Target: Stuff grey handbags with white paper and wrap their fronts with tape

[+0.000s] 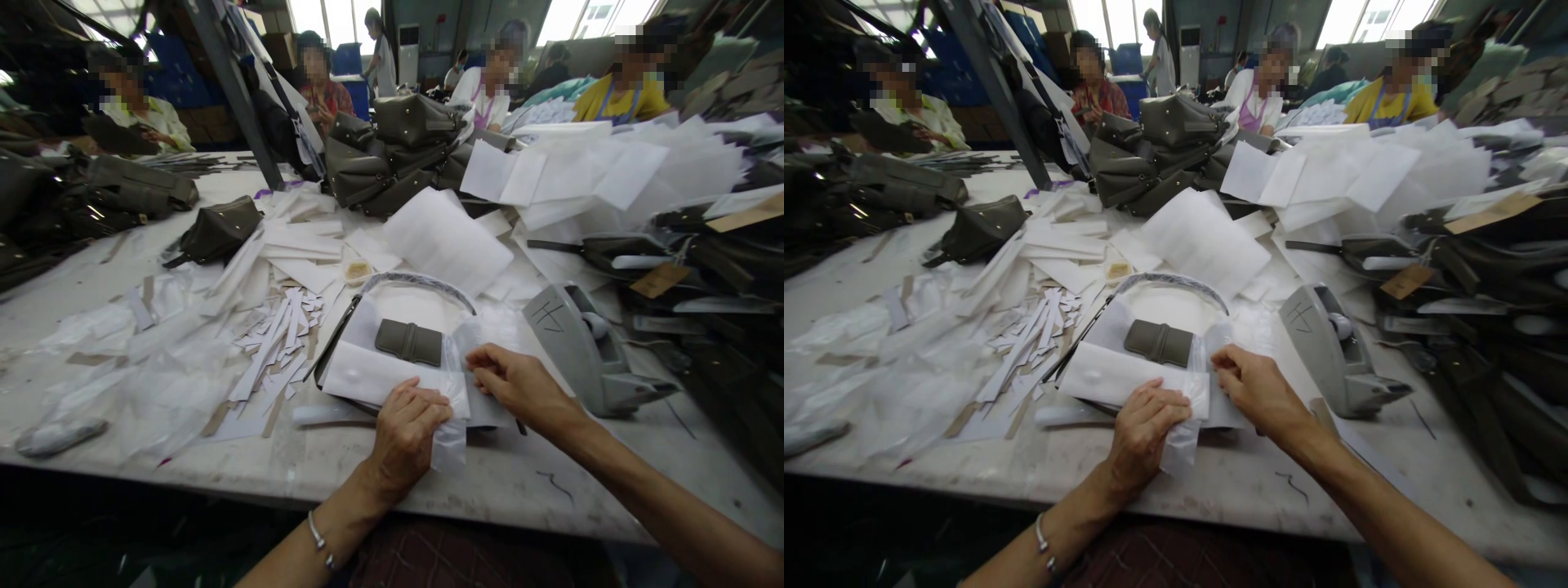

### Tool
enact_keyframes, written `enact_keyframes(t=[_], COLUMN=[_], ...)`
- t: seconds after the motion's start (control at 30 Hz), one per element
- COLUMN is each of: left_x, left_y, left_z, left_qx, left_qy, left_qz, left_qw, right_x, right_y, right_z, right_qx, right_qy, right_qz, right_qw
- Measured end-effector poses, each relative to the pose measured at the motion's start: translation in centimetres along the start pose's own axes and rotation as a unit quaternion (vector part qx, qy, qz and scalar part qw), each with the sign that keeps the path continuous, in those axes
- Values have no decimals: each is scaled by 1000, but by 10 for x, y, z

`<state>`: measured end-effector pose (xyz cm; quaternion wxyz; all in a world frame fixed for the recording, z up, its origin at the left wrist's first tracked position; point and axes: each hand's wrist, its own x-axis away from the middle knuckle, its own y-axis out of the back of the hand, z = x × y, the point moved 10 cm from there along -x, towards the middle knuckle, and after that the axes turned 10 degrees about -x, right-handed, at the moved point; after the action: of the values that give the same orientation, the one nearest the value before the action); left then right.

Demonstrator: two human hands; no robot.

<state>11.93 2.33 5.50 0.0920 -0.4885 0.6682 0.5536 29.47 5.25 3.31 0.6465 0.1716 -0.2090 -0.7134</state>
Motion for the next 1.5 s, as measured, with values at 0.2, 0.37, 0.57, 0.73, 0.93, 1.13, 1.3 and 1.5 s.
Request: enact_keyframes(t=[0.2,0.37,0.57,0.73,0.93,1.13,1.3,1.5], left_x=[3,5,4,4,3,1,-1,-3], left_y=[-2,-1,1,2,0,-6,-8,-14], left_z=[0,-1,-3,-10,-10,-8,-9,-6], left_qx=[-3,3,9,4,-12,-31,-44,-50], left_qy=[-2,-6,-18,-35,-21,1,2,20], left_qz=[-6,-18,-25,-35,-35,9,35,49], left_qw=[1000,1000,999,999,999,999,998,997], right_x=[-6,-3,-4,1,-1,15,61,69], right_y=[-17,-26,-41,-45,-39,-9,-6,-33], right_z=[9,3,-7,-12,-13,26,80,71], right_qx=[53,19,-103,-234,-164,64,119,169], right_qy=[-25,-83,-96,-159,-128,96,267,274], right_qz=[58,80,131,161,134,-54,-68,77], right_qw=[997,993,981,945,969,992,954,944])
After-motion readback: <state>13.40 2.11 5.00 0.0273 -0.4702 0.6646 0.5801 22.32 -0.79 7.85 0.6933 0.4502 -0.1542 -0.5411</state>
